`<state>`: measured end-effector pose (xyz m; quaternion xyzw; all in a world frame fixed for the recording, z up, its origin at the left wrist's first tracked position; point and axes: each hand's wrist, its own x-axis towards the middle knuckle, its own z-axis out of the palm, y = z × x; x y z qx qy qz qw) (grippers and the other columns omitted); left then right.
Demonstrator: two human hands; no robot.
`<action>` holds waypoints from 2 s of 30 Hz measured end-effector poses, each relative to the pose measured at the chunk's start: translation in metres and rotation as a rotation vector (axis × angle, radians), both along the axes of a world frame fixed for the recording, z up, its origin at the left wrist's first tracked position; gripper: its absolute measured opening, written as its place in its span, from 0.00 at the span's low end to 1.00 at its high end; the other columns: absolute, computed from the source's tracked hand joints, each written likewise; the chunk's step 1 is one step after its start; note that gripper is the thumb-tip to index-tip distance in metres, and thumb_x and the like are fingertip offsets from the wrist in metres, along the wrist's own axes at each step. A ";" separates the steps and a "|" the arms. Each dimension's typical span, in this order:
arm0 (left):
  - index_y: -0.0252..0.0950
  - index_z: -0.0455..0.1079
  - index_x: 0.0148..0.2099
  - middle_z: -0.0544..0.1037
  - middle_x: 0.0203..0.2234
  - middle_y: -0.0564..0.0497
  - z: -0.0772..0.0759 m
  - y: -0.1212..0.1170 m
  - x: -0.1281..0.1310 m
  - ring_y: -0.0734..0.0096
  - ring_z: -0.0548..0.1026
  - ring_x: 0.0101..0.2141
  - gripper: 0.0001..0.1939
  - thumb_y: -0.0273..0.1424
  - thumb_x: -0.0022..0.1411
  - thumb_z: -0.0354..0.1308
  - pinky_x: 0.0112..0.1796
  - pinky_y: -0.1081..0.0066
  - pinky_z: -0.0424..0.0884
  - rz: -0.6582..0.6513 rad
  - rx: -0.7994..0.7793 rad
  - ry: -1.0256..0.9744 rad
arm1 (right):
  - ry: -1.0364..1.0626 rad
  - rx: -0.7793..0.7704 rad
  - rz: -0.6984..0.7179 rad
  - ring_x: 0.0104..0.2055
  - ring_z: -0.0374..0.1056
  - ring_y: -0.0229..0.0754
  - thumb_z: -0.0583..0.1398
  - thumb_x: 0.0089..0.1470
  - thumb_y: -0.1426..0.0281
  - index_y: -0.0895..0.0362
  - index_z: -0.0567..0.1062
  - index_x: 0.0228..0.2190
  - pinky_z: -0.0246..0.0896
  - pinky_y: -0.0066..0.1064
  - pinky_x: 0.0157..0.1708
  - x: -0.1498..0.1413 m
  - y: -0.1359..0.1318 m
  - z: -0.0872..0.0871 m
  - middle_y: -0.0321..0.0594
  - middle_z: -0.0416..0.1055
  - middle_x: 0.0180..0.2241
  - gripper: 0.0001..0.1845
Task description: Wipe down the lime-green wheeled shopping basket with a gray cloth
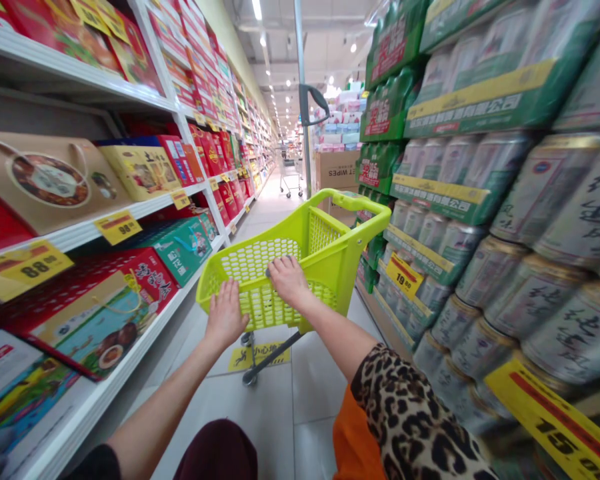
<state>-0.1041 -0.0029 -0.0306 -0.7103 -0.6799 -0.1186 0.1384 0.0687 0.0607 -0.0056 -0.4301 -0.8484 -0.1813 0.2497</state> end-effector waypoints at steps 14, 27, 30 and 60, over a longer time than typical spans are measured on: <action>0.21 0.48 0.63 0.53 0.62 0.35 0.005 -0.014 -0.031 0.54 0.51 0.62 0.37 0.28 0.52 0.50 0.58 0.52 0.53 0.113 -0.049 -0.001 | 0.026 -0.020 0.088 0.54 0.55 0.49 0.51 0.59 0.71 0.60 0.66 0.51 0.48 0.45 0.55 -0.059 -0.012 -0.013 0.48 0.65 0.51 0.18; 0.21 0.47 0.63 0.53 0.62 0.35 -0.007 -0.014 -0.047 0.54 0.50 0.62 0.38 0.29 0.51 0.51 0.57 0.54 0.54 0.045 -0.031 -0.091 | 0.027 -0.039 0.132 0.53 0.57 0.48 0.51 0.59 0.72 0.62 0.67 0.50 0.49 0.44 0.55 -0.082 -0.014 -0.015 0.50 0.66 0.50 0.18; 0.23 0.45 0.63 0.56 0.61 0.35 -0.005 -0.013 -0.051 0.55 0.53 0.61 0.38 0.29 0.51 0.50 0.57 0.52 0.55 0.025 -0.002 -0.148 | 0.053 -0.053 0.217 0.56 0.55 0.47 0.50 0.59 0.72 0.61 0.65 0.52 0.48 0.44 0.57 -0.106 -0.018 -0.020 0.49 0.64 0.53 0.19; 0.37 0.64 0.55 0.71 0.50 0.41 -0.007 0.014 -0.052 0.57 0.68 0.50 0.20 0.32 0.63 0.43 0.57 0.42 0.39 0.069 0.264 -0.170 | -0.032 -0.114 -0.019 0.63 0.46 0.54 0.50 0.58 0.67 0.66 0.57 0.58 0.35 0.55 0.60 -0.015 -0.020 -0.014 0.53 0.56 0.59 0.28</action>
